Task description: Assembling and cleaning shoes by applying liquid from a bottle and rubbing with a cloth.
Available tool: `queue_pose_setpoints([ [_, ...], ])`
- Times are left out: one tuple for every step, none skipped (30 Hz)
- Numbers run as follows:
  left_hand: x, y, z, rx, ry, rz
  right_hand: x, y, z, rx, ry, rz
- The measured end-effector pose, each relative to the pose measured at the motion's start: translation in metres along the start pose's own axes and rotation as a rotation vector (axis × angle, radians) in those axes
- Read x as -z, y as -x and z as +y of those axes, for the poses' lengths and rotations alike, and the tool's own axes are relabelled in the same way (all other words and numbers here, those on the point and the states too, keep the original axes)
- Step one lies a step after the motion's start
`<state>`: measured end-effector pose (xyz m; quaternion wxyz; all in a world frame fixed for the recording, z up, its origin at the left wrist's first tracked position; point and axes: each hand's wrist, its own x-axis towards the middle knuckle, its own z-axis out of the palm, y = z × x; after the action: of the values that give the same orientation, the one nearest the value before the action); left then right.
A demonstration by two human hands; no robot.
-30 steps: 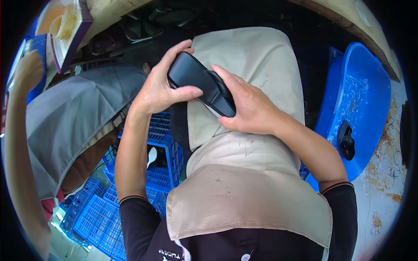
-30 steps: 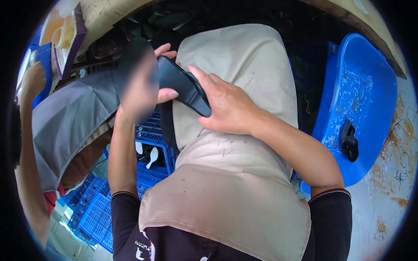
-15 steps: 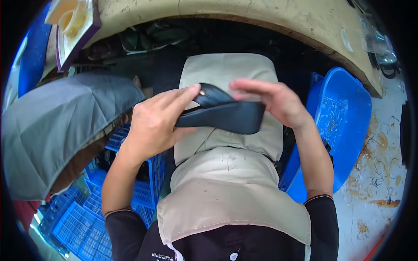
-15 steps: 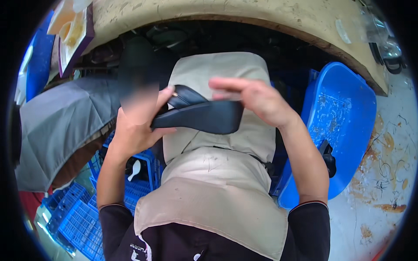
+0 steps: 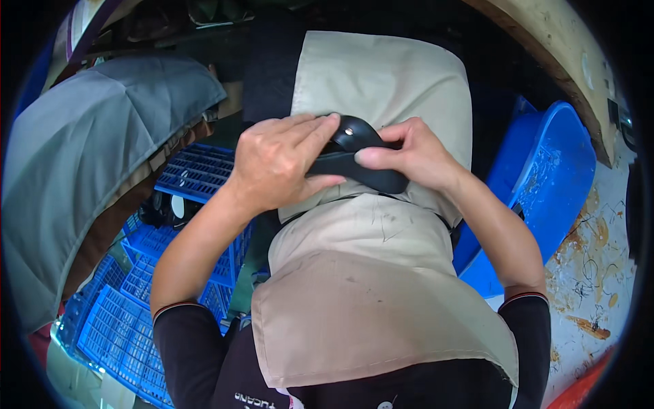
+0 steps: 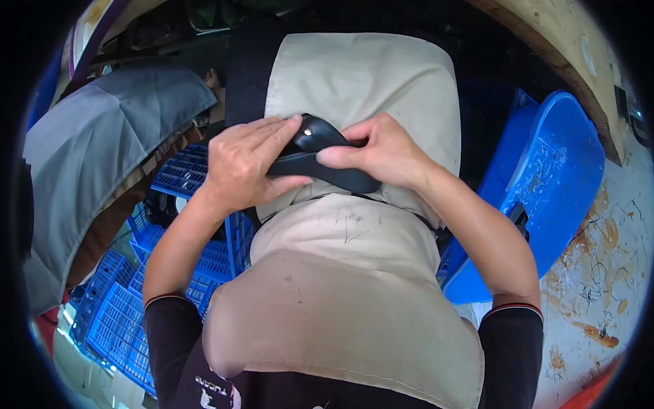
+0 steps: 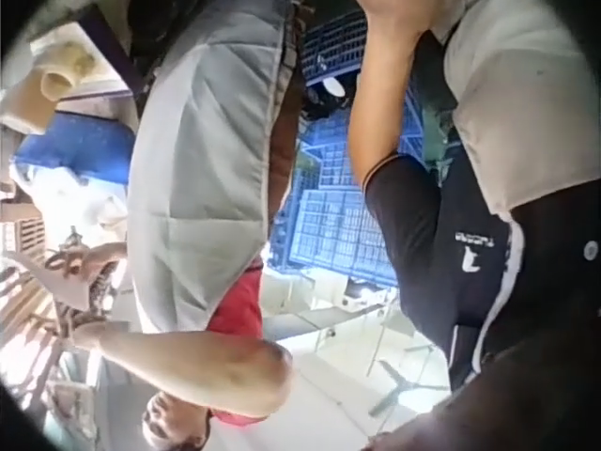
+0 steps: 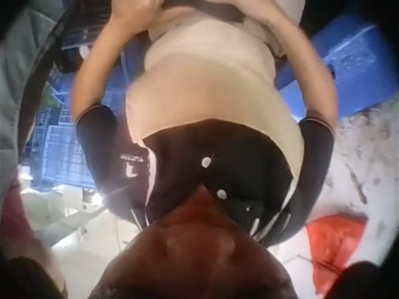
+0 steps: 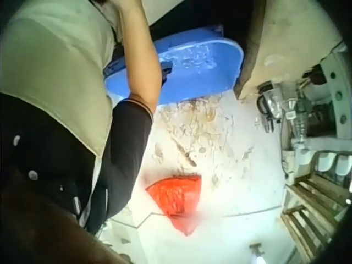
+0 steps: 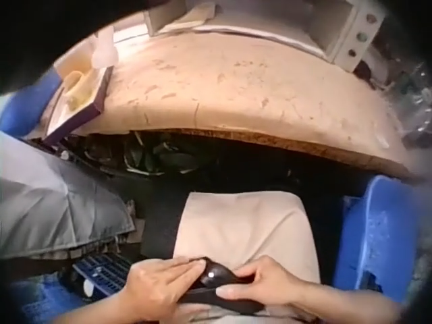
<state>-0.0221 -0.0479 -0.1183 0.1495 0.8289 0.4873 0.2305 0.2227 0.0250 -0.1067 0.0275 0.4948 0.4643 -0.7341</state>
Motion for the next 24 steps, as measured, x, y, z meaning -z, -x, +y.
queue_pose_setpoints([
  [0.002,0.003,-0.001,-0.002,0.0,0.006,-0.004,0.0,-0.004,0.001,0.005,0.003],
  [0.005,0.006,-0.002,0.014,0.01,-0.001,-0.01,-0.001,-0.007,-0.004,0.023,0.012],
  [0.008,0.008,-0.002,0.028,0.02,-0.009,-0.016,-0.003,-0.009,-0.008,0.041,0.021],
  [0.011,0.011,-0.003,0.042,0.029,-0.017,-0.021,-0.005,-0.01,-0.013,0.057,0.03],
  [0.015,0.012,-0.003,0.055,0.039,-0.026,-0.026,-0.006,-0.011,-0.017,0.073,0.04],
  [0.019,0.013,-0.001,0.054,0.034,-0.013,-0.028,-0.002,-0.008,0.013,0.075,0.019],
  [0.024,0.015,0.001,0.061,0.045,-0.022,-0.03,0.005,-0.002,0.042,0.077,-0.002],
  [0.028,0.014,0.003,0.062,0.051,-0.026,-0.029,0.01,0.003,0.055,0.09,0.005],
  [0.032,0.015,0.005,0.075,0.054,-0.031,-0.028,0.013,0.008,0.164,0.213,-0.033],
  [0.036,0.015,0.006,0.089,0.058,-0.037,-0.026,0.016,0.008,0.272,0.335,-0.074],
  [0.041,0.016,0.006,0.086,0.069,-0.031,-0.027,0.017,0.002,0.213,0.287,-0.103],
  [0.046,0.017,0.007,0.085,0.079,-0.025,-0.027,0.018,-0.004,0.153,0.24,-0.136],
  [0.05,0.02,0.008,0.109,0.051,-0.017,-0.029,0.021,-0.009,0.172,0.254,-0.165],
  [0.055,0.025,0.007,0.09,0.067,-0.005,-0.035,0.023,-0.015,0.178,0.279,-0.157],
  [0.061,0.032,0.01,0.076,0.081,0.005,-0.04,0.026,-0.019,0.187,0.303,-0.154],
  [0.069,0.039,0.015,0.075,0.076,0.009,-0.047,0.03,-0.022,0.226,0.283,-0.165],
  [0.079,0.051,0.018,0.079,0.068,0.013,-0.053,0.035,-0.025,0.264,0.263,-0.182],
  [0.091,0.069,0.023,0.13,0.021,0.014,-0.056,0.046,-0.033,0.208,0.239,-0.195],
  [0.102,0.09,0.031,0.169,0.032,0.068,-0.061,0.05,-0.031,0.237,0.198,-0.15],
  [0.11,0.108,0.039,0.194,0.048,0.131,-0.062,0.052,-0.03,0.262,0.159,-0.092],
  [0.127,0.135,0.046,0.315,0.058,0.071,-0.058,0.054,-0.032,0.273,0.172,-0.05],
  [0.145,0.165,0.054,0.487,0.116,0.038,-0.053,0.053,-0.034,0.286,0.182,-0.007],
  [0.157,0.202,0.062,0.683,0.097,0.078,-0.049,0.051,-0.038,0.289,0.182,-0.026],
  [0.164,0.24,0.072,0.874,0.08,0.12,-0.045,0.051,-0.043,0.261,0.244,-0.001],
])
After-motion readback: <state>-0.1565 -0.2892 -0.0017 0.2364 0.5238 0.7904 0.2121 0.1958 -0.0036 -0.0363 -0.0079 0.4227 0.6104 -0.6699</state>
